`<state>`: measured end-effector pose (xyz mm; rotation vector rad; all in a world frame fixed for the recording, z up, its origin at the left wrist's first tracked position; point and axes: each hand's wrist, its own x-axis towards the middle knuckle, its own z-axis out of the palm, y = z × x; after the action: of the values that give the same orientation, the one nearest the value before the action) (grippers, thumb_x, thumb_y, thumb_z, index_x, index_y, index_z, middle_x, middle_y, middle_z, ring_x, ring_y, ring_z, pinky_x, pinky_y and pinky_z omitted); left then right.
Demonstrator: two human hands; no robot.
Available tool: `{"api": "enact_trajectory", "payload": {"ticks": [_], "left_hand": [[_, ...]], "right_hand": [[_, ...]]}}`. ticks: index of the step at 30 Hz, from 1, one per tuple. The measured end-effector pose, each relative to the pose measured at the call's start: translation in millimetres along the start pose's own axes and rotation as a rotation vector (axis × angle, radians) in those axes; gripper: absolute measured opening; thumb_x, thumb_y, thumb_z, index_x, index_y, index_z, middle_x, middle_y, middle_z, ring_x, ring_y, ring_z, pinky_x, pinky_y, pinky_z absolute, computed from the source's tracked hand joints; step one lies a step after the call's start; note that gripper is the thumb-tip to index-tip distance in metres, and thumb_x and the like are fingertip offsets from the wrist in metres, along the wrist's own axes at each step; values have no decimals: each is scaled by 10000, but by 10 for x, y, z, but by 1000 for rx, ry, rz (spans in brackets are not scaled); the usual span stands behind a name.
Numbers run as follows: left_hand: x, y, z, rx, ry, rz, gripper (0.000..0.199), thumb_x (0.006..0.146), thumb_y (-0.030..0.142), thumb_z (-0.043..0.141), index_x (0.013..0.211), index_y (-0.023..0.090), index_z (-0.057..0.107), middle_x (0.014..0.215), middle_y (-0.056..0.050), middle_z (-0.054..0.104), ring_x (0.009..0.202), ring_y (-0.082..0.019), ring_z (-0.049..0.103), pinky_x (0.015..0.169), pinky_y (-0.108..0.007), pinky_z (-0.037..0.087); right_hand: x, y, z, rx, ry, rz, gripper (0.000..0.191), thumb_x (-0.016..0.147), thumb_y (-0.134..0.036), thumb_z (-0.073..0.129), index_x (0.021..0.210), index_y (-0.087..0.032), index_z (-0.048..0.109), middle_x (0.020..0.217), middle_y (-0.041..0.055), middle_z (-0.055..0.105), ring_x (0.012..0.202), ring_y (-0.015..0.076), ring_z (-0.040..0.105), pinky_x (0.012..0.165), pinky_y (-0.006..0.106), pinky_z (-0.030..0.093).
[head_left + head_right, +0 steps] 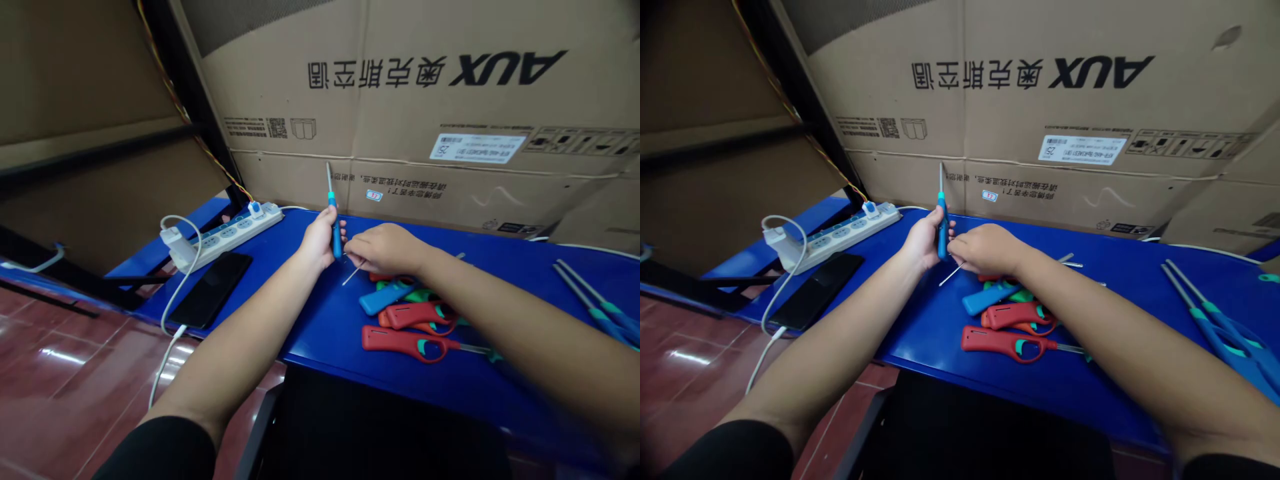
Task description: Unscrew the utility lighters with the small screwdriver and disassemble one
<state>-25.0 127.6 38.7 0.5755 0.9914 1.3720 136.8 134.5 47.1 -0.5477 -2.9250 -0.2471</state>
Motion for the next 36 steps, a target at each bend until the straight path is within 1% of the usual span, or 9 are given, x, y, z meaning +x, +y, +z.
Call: {"api": "enact_trajectory", "payload": {"ticks": [4,8,11,17,23,26,28,32,36], "left_hand": [[81,-6,-70,56,52,46,113,968,308,545,1026,222,587,623,47,519,431,-76,470,436,-172,361],[96,-27,-79,87,65,46,155,961,316,527,1053,215,600,627,38,525,429,-94,471,429,-197,368],[103,-29,-85,98,98,68,197,950,329,523,1091,217,601,637,40,526,427,-93,462,423,-203,350],[98,29,-118,109,125,119,228,932,377,515,1030,205,627,645,36,530,437,-87,457,429,-216,340],[75,121,-136,73,81,232,252,930,430,545,1006,213,648,648,26,547,458,-79,473,447,-203,340],[63,157,-137,63,83,239,284,943,447,520,1036,208,643,641,26,549,456,-79,469,440,-198,340],[51,174,-133,64,85,243,294,953,449,499,1039,203,633,644,27,542,455,-75,467,436,-191,339],[27,198,-129,83,82,256,313,948,486,494,1037,209,611,674,38,531,464,-69,473,442,-180,343],[24,218,-136,95,85,267,325,962,466,443,1073,203,596,675,41,525,467,-67,474,436,-176,348]], "right_hand": [[55,149,43,48,-95,71,173,857,-248,510,887,-194,671,887,60,723,730,173,585,640,287,329],[161,294,136,73,-195,131,151,828,-237,540,838,-193,684,810,49,719,684,161,582,596,277,307],[275,325,185,66,-237,159,151,811,-234,553,833,-198,697,786,48,717,668,162,577,591,279,302],[384,285,193,23,-251,170,215,842,-269,535,895,-199,731,841,81,733,705,188,596,599,296,298],[315,243,162,-23,-272,131,276,885,-270,500,999,-211,743,943,92,750,777,202,627,625,301,318],[277,153,121,-49,-302,69,277,882,-289,529,1056,-240,739,964,76,757,775,196,633,619,295,315],[274,73,108,-79,-333,28,260,876,-286,541,1032,-242,744,923,76,759,722,189,627,591,295,287],[326,-59,129,-158,-379,-9,254,884,-239,499,931,-184,742,829,113,746,647,199,624,552,299,237],[393,-115,162,-206,-401,-14,268,880,-211,480,929,-152,737,823,141,744,661,223,646,559,299,273]]}}
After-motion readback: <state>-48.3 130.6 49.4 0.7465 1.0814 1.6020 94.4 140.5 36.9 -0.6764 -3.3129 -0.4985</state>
